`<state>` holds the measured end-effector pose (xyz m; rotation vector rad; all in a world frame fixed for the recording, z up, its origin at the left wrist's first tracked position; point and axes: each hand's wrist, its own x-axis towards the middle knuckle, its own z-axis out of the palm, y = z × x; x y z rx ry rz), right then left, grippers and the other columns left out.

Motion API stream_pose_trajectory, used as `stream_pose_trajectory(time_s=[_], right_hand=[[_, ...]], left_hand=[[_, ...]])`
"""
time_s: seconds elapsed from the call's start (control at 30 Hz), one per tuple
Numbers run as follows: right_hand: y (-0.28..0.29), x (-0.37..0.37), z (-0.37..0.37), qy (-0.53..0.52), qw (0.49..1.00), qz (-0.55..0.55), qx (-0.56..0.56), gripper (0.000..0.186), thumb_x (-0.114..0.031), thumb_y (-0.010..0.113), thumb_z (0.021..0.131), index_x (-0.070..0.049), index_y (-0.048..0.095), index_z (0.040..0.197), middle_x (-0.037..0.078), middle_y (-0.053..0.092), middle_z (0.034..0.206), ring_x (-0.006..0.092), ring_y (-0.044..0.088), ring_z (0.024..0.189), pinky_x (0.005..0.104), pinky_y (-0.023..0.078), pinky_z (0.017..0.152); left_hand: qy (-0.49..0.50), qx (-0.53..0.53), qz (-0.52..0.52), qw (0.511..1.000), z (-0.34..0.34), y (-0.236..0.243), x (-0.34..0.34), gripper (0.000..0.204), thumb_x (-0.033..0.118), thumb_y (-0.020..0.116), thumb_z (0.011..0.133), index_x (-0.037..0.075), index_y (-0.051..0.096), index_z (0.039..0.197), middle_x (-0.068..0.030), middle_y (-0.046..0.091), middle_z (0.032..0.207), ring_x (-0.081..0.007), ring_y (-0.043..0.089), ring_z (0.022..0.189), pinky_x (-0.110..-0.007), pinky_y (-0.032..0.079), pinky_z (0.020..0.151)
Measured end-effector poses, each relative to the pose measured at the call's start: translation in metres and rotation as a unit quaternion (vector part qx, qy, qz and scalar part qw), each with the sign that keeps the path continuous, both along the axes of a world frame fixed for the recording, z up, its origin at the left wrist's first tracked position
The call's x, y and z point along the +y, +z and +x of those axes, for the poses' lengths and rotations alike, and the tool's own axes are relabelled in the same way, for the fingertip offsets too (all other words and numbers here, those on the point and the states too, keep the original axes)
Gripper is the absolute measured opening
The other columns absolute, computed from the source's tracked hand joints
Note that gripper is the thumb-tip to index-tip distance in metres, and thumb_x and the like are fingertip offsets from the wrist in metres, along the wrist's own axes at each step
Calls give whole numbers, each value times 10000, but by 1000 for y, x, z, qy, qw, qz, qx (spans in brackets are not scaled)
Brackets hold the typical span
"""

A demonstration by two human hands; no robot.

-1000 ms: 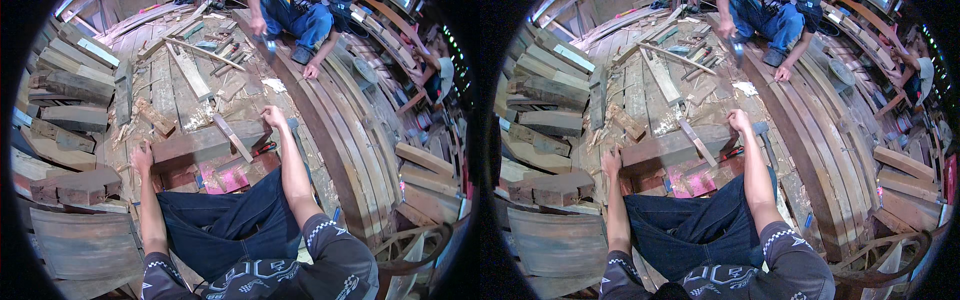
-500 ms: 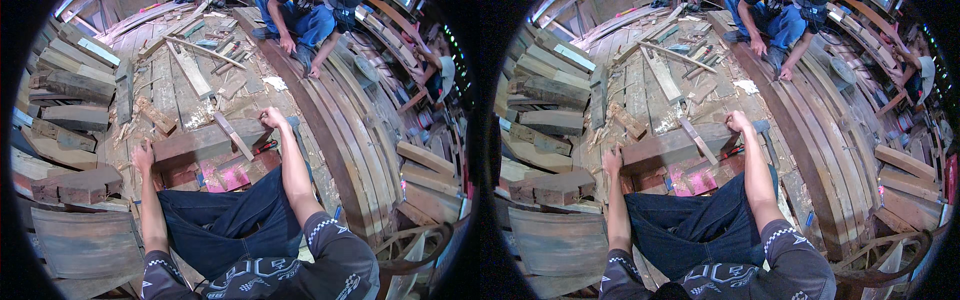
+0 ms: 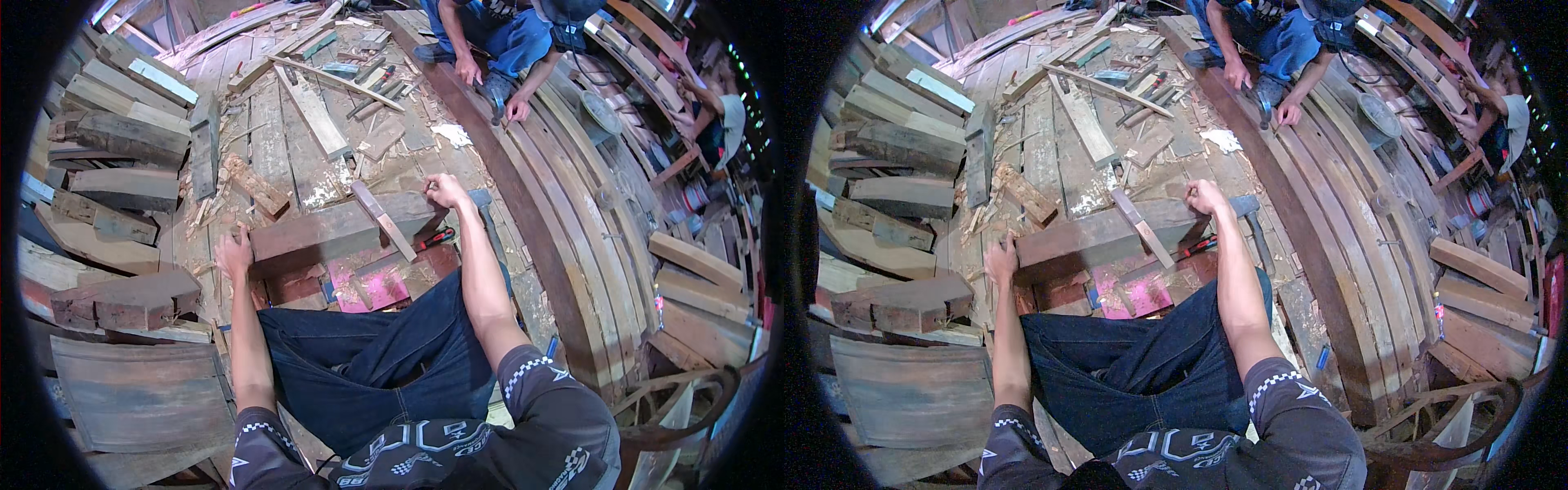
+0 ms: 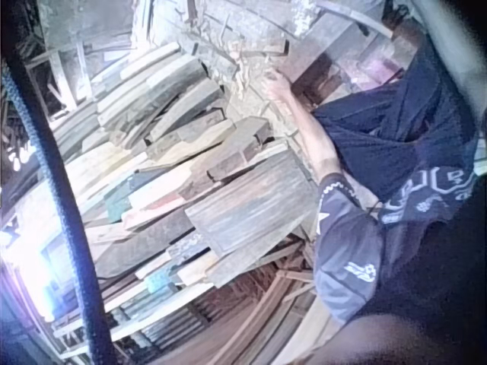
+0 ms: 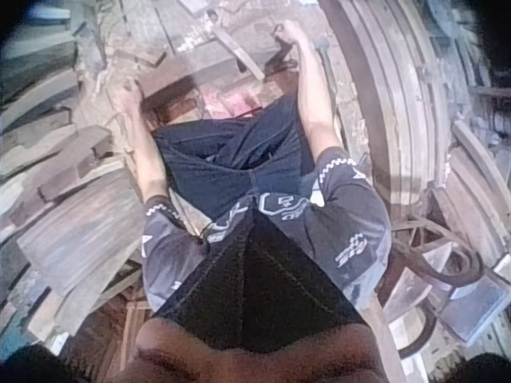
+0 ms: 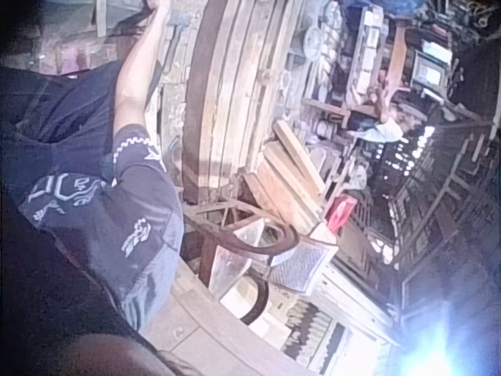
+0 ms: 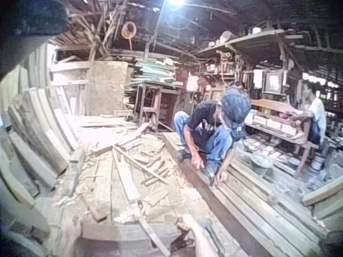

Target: The person holds a piece of wood and smooths its edges and surface by rubbing it with a sanding block.

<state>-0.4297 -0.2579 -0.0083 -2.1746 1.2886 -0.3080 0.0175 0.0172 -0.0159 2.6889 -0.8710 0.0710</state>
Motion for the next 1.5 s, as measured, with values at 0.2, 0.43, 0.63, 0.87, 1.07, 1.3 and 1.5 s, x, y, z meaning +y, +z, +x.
stream_pose_trajectory(time_s=[0.2,0.43,0.63,0.87,1.07,1.3,1.5], right_hand=[[-12,-3,1,-16,999,-3,-29,136,-110,655,774,-97,698,903,92,698,729,202,689,733,338,538,705],[-9,-4,0,-15,996,59,-57,123,-111,658,773,-77,708,880,90,707,745,188,689,713,325,539,694],[-4,0,5,-12,999,30,-38,129,-113,675,750,-65,701,868,89,702,730,192,685,700,337,534,685],[-7,-1,4,-17,999,21,-40,123,-119,675,754,-68,696,865,81,702,737,189,685,719,339,531,701],[-10,2,7,-34,999,18,-38,120,-120,676,764,-67,696,870,91,697,724,182,681,708,328,528,683],[-11,-1,9,-53,997,24,-50,99,-106,670,780,-59,696,864,88,694,696,174,677,672,324,525,646],[-15,-2,8,-56,997,14,-42,88,-98,660,790,-54,693,858,87,692,676,173,677,650,323,524,630]], left_hand=[[2,-15,-15,1000,-2,-1,-1,649,612,449,893,59,617,1189,-148,586,1224,-385,511,1157,-498,374,991],[3,1,0,1000,-6,6,-3,599,591,472,894,67,632,1137,-135,600,1175,-376,517,1134,-502,383,970],[14,-44,-26,999,-2,-3,0,590,593,472,893,75,638,1121,-126,598,1171,-361,515,1132,-491,391,959],[2,-27,-7,1000,-2,0,0,610,605,453,895,72,635,1131,-131,591,1197,-364,514,1132,-497,393,957],[1,-10,-20,1000,-6,3,0,616,611,449,893,67,634,1113,-126,590,1208,-365,517,1127,-494,403,944],[12,-29,-14,999,-4,4,0,610,610,448,896,68,638,1102,-122,599,1187,-356,513,1140,-493,400,950],[5,-3,-14,1000,-7,4,-2,590,600,459,895,68,645,1069,-128,605,1155,-361,518,1136,-502,398,946]])
